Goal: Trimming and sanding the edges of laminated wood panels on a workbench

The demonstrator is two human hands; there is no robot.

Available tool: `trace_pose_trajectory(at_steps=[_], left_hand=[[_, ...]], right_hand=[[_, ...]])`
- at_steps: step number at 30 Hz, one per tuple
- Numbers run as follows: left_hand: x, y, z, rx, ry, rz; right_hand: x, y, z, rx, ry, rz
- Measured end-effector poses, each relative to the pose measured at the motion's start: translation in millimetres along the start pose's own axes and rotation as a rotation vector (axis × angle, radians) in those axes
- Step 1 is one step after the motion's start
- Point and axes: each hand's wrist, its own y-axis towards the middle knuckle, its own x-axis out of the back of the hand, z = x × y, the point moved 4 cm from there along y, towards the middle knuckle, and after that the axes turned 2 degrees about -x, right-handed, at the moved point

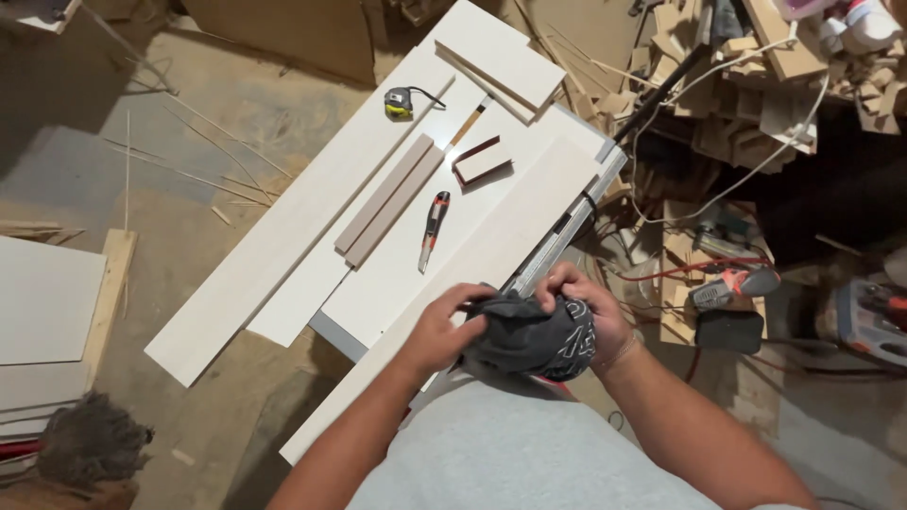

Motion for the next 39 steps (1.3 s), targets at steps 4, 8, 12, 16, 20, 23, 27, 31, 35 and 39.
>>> trace_pose_trajectory(at_steps=[4,8,12,16,20,23,27,31,35,39], left_hand=[[-7.6,9.8,23.2,-0.051,-0.095,-0.056],[7.5,6.2,-27.2,-0.203,0.208,-0.253],[-2.9,4.9,-27.6,-0.088,0.114,-0.118],[-29.2,2.1,-57.5,-0.168,0.253,0.072],[-34.7,9.0,-79.6,-0.205,0.422,0.252],[-28.7,21.9,-58.5,-0.079,0.434,0.207],[-19.0,33.5,15.0,0.133,0.734,0.168],[-8.6,31.3,70.7,0.162,1.028,0.184],[-15.7,34.0,86.8,0.261,1.176,0.387],[-16.1,29.9,118.2,0.236,1.210,0.400]], right_hand=[[19.6,-11.0,0.0,0.081,-0.046,-0.046],[52.4,-33.1,-9.2,0.040,-0.163,-0.225],[33.7,-46.6,-20.9,-0.038,-0.392,-0.292],[-13.3,-42.3,-3.6,-0.074,-1.329,-0.060],[-12.9,-43.1,-8.0,0.002,-1.208,0.103],[-20.5,-42.6,5.5,0.126,-0.990,0.039],[-44.8,-37.8,30.7,0.098,-0.149,-0.144],[37.5,-26.8,30.7,0.124,-0.217,-0.510],[98.3,22.6,21.8,-0.244,-1.496,-0.602],[168.6,56.2,-18.7,-0.396,-2.235,-0.267]])
